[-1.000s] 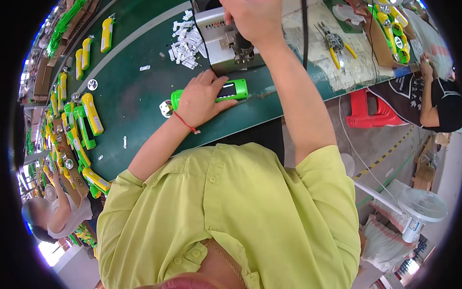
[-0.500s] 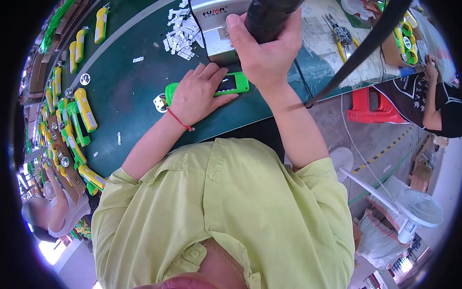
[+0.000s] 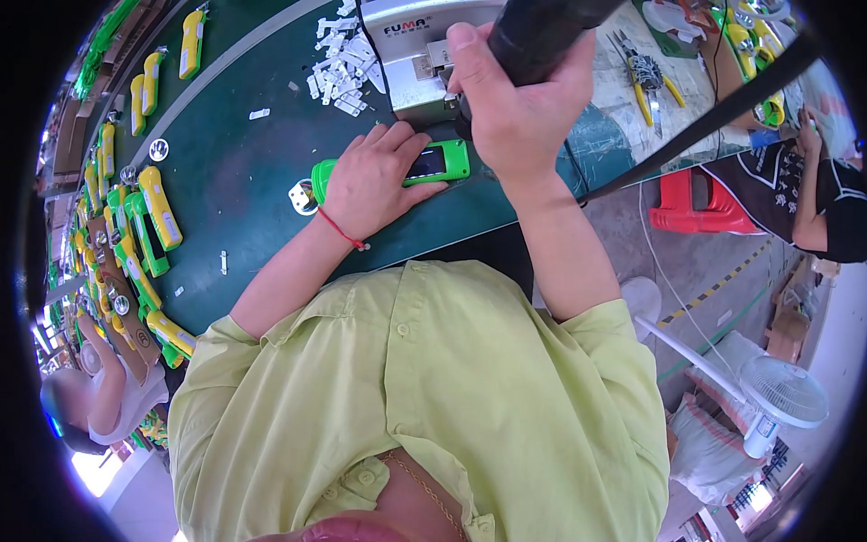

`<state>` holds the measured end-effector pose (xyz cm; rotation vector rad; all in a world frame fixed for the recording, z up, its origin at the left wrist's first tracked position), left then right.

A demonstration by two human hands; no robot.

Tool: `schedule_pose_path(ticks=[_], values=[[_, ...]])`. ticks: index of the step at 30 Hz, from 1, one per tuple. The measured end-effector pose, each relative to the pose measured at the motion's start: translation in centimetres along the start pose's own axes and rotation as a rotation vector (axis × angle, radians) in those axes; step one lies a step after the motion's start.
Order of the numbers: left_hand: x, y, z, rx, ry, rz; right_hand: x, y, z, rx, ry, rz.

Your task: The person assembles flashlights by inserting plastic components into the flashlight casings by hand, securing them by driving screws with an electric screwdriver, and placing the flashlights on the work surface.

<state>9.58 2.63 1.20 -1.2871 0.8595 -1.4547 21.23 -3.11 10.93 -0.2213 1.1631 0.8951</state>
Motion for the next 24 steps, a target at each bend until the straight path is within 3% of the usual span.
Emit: schedule_pose_path(ticks=[6, 9, 11, 12, 13, 16, 19, 21, 24], values=[[0.0, 0.1, 0.0, -0.005, 0.009, 0.047, -1.1, -0.1, -0.6, 0.052, -0.041, -0.137], [0.2, -0.9, 0.1, 0.008, 0.028, 0.071, -1.3, -0.5, -0.5, 0.063, -0.032, 0.045], [2.0, -4.3, -0.4, 0.290, 0.121, 0.092, -2.1, -0.4, -0.7, 0.053, 0.012, 0.122], [2.3, -5.5, -0.7, 0.390, 0.135, 0.064, -2.9, 0.1, -0.9, 0.026, 0.044, -0.010], [2.3, -5.5, -0.5, 0.395, 0.140, 0.066, -3.3, 0.2, -1.1, 0.025, 0.037, -0.011], [2.2, -5.5, 0.1, 0.490, 0.208, -0.325, -3.5, 0.6, -1.0, 0.002, 0.068, 0.055], [2.8, -5.0, 0.0, 0.513, 0.209, -0.355, -3.5, 0.1, -1.5, 0.013, 0.048, 0.228], [2.9, -4.8, -0.4, 0.529, 0.164, -0.400, -4.1, 0.6, -1.7, 0.001, 0.059, 0.026], [2.7, -4.2, -1.0, 0.550, 0.085, -0.504, -4.4, 0.5, -2.5, -0.008, 0.075, 0.033]])
Point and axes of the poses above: each hand's wrist, its own z-axis towards the middle knuckle, its own y-axis out of the palm, x = y × z, the point moved 9 cm from there along z, towards the middle knuckle, and after that the axes turned 12 degrees about y, right-handed, at the moved point
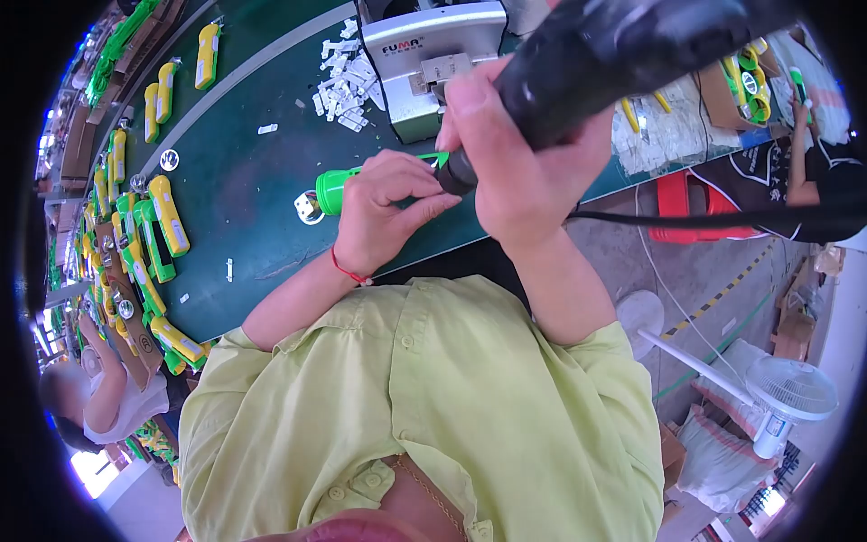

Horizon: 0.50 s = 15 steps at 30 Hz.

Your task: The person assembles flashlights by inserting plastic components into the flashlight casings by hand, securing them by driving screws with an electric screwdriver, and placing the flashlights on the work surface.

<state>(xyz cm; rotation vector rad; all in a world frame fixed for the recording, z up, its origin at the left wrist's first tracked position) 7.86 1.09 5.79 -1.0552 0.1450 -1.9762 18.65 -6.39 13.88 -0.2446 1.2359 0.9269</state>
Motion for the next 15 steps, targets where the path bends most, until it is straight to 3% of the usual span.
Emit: schedule_pose_path(ticks=[10, 15], values=[[-1.1, -0.2, -0.9, 0.030, -0.047, 0.064, 0.4, 1.1, -1.1, 0.008, -0.039, 0.003], [0.1, -0.9, 0.5, -0.003, 0.149, 0.263, 1.2, 1.0, -0.4, 0.003, -0.039, -0.013]])
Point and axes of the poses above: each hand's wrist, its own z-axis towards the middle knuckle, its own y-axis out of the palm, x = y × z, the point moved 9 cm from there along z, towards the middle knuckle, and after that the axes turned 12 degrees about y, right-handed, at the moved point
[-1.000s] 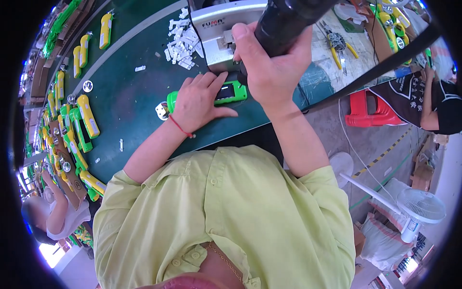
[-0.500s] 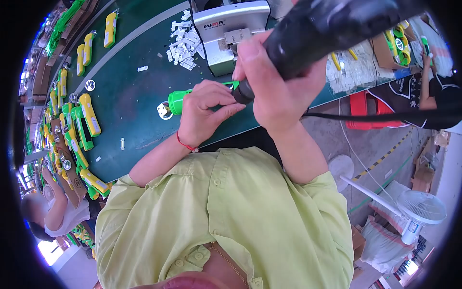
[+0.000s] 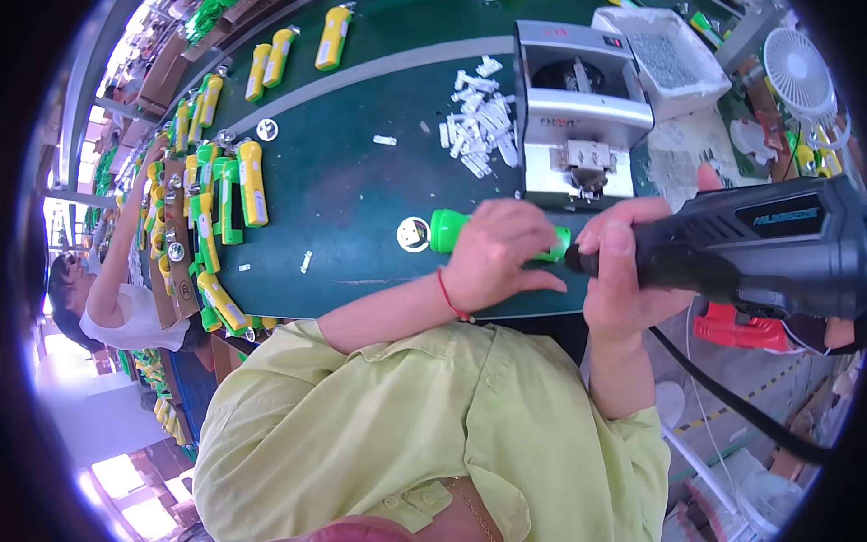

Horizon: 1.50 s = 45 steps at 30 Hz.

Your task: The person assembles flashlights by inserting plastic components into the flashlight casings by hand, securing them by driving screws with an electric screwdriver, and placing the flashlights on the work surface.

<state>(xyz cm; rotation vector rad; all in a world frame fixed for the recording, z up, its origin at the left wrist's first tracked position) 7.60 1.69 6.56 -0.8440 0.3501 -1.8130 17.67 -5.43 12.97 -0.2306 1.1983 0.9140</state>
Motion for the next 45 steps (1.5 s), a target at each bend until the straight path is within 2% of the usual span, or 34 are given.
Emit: schedule_pose_path(ticks=[2, 3, 5, 10, 13, 17, 20, 22, 24, 25, 26, 28, 32, 34, 36, 37, 40, 41, 45], values=[[-1.2, -0.3, -0.4, -0.049, -0.024, 0.081, -0.5, -0.8, 0.2, 0.076, -0.086, -0.255], [-2.2, 0.7, -0.7, -0.221, -0.097, 0.156, 0.0, -1.4, 0.3, 0.088, -0.067, -0.278], [-2.7, 2.3, -2.1, -0.306, -0.094, 0.159, 1.0, -2.3, 1.0, 0.113, -0.028, -0.311], [-2.7, 2.6, -2.2, -0.292, -0.094, 0.158, 2.9, -3.1, 1.7, 0.137, -0.080, -0.255], [-2.7, 2.7, -2.2, -0.297, -0.106, 0.169, 3.3, -3.0, 1.7, 0.097, -0.102, -0.082], [-2.8, 2.7, -2.3, -0.315, -0.128, 0.174, 3.2, -2.4, 1.9, 0.076, -0.166, -0.281], [-2.9, 2.8, -2.3, -0.292, -0.113, 0.176, 4.5, -2.8, 1.8, 0.078, -0.107, -0.118], [-2.9, 3.1, -2.3, -0.302, -0.135, 0.153, 6.7, -2.9, 1.9, 0.129, 0.073, -0.027], [-3.1, 2.8, -2.5, -0.333, -0.168, 0.149, 7.7, -2.4, 1.5, 0.130, 0.162, -0.054], [-3.2, 2.9, -2.6, -0.358, -0.172, 0.161, 7.8, -2.4, 1.5, 0.112, 0.104, -0.116], [-3.1, 2.6, -2.6, -0.323, -0.159, 0.164, 8.2, -2.5, 1.3, 0.172, 0.161, -0.112], [-3.1, 2.8, -2.5, -0.345, -0.137, 0.160, 8.0, -2.7, 0.6, 0.180, -0.012, -0.293], [-2.6, 2.5, -2.1, -0.316, -0.094, 0.183, 7.1, -2.8, -0.2, 0.227, -0.099, -0.287], [-2.5, 2.7, -2.4, -0.344, -0.099, 0.195, 6.7, -2.0, -0.4, 0.115, -0.090, -0.308], [-2.4, 2.7, -2.5, -0.348, -0.113, 0.190, 6.8, -2.7, 0.3, 0.104, -0.029, -0.185], [-2.6, 2.8, -2.5, -0.352, -0.131, 0.187, 6.8, -2.2, 0.7, -0.057, -0.049, -0.277], [-2.6, 2.8, -2.3, -0.326, -0.107, 0.187, 8.2, -1.6, 0.4, -0.185, -0.010, -0.319], [-2.6, 2.8, -2.5, -0.327, -0.116, 0.181, 7.3, -1.5, -0.3, -0.055, -0.179, -0.585], [-3.4, 3.3, -2.4, -0.362, -0.110, 0.174, 8.3, -2.5, -1.0, 0.174, 0.013, -0.254]])
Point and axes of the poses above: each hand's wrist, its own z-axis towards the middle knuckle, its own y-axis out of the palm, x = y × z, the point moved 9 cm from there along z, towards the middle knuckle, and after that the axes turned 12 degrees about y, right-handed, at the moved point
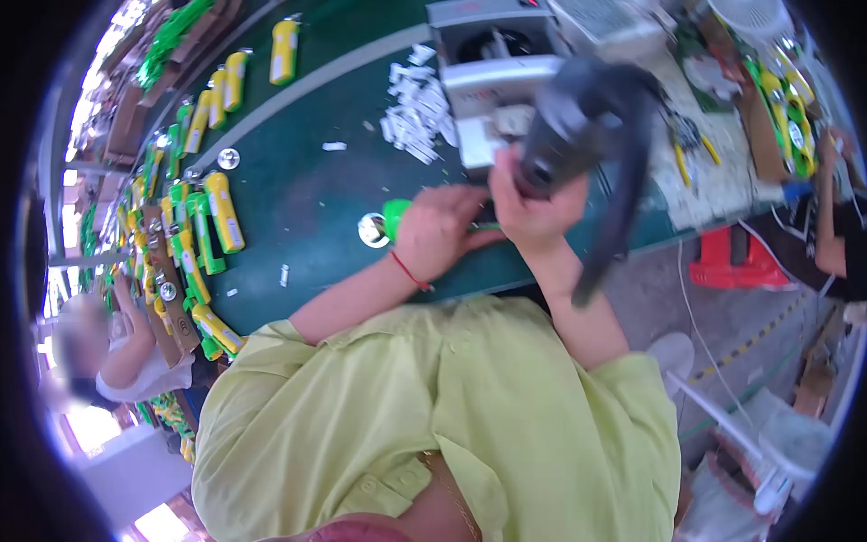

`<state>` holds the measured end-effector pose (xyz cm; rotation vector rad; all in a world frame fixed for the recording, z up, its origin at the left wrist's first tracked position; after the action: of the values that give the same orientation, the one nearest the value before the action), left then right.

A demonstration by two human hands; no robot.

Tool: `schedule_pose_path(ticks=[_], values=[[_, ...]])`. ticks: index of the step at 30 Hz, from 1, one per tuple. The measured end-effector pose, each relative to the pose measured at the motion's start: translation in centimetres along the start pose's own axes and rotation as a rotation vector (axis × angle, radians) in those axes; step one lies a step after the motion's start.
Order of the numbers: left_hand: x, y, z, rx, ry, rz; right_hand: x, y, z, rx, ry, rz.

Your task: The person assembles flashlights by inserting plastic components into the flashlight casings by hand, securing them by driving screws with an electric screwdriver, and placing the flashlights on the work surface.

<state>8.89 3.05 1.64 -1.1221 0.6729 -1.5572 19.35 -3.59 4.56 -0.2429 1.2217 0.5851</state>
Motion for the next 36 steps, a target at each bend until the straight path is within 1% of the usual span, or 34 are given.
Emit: schedule_pose_path(ticks=[2, 3, 4, 5, 6, 8, 11, 12, 13, 14, 15, 18, 20, 21, 22, 23, 24, 25, 27, 28, 29, 31, 32, 36], values=[[0.7, 0.2, -0.4, 0.013, 0.018, -0.043, 0.2, -0.2, 0.0, -0.006, 0.007, 0.032], [0.6, -0.2, -0.2, 0.013, 0.012, -0.002, 0.3, -0.7, 0.2, 0.014, -0.063, -0.017], [0.7, -0.3, -0.2, 0.006, -0.007, 0.040, -0.4, -0.8, 0.8, -0.029, -0.045, 0.027], [1.0, -0.3, -0.2, 0.010, -0.007, 0.020, -1.2, -0.9, 1.4, -0.072, -0.027, 0.070], [0.9, -0.2, 0.0, -0.009, -0.009, 0.028, -2.9, -1.5, 2.0, -0.053, -0.054, 0.145], [0.7, -0.2, 0.1, -0.023, -0.022, 0.051, -6.3, -2.0, 3.5, -0.027, -0.139, 0.261], [0.8, 0.7, 0.4, -0.064, -0.066, 0.016, -8.7, -1.4, 5.6, -0.076, -0.310, 0.334], [1.0, 0.2, 0.4, -0.060, -0.067, 0.018, -9.4, -0.4, 5.8, -0.116, -0.346, 0.211], [1.9, -1.4, 0.5, 0.023, -0.004, 0.102, -9.8, 0.5, 5.9, -0.153, -0.385, 0.089], [2.8, -2.8, 0.7, 0.106, 0.059, 0.186, -9.5, 0.5, 6.0, -0.113, -0.384, 0.077], [2.5, -3.5, 0.4, 0.110, 0.060, 0.189, -9.1, 0.7, 6.1, -0.114, -0.388, 0.079], [0.4, -5.6, -1.2, 0.082, 0.018, 0.113, -7.8, 1.0, 6.4, -0.135, -0.322, 0.153], [-1.1, -5.2, -2.3, 0.041, 0.026, 0.077, -7.8, 1.7, 6.4, -0.220, -0.294, 0.180], [-1.4, -4.5, -2.8, -0.001, 0.042, 0.043, -7.7, 1.6, 6.6, -0.216, -0.287, 0.180], [-2.2, -3.6, -3.4, -0.047, -0.050, -0.015, -6.7, 2.3, 7.5, -0.295, -0.162, 0.105], [-2.3, -3.4, -3.7, -0.051, -0.049, -0.021, -5.5, 2.9, 7.8, -0.372, -0.034, 0.028], [-2.3, -3.4, -3.6, -0.021, -0.052, -0.043, -5.0, 2.8, 7.5, -0.353, 0.050, 0.031], [-2.4, -3.5, -3.4, 0.010, -0.053, -0.068, -4.9, 2.3, 6.8, -0.342, 0.054, 0.021], [-2.4, -3.3, -3.4, 0.046, -0.040, -0.083, -3.9, 0.2, 5.3, -0.242, 0.107, 0.196], [-2.2, -3.3, -3.6, 0.077, -0.041, -0.086, -4.7, -1.0, 4.3, -0.181, 0.005, 0.205], [-2.0, -3.0, -3.8, 0.067, -0.053, -0.102, -5.4, -2.0, 3.2, -0.126, -0.030, 0.171], [-2.0, -3.0, -3.4, 0.095, -0.042, -0.099, -5.8, -3.3, 1.4, -0.077, -0.136, 0.294], [-2.0, -3.0, -3.3, 0.094, -0.045, -0.104, -5.9, -3.6, 0.7, -0.103, -0.225, 0.179], [-1.8, -3.0, -3.3, 0.104, -0.039, -0.091, -5.8, -3.8, 0.1, -0.050, -0.241, 0.208]])
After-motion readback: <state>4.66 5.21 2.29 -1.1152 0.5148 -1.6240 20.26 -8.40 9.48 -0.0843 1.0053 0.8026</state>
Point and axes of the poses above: each hand's wrist, its own z-axis towards the middle knuckle, its own y-axis out of the palm, x = y × z, the point moved 9 cm from there along z, towards the middle knuckle, and after that the axes turned 12 degrees about y, right-handed, at the moved point
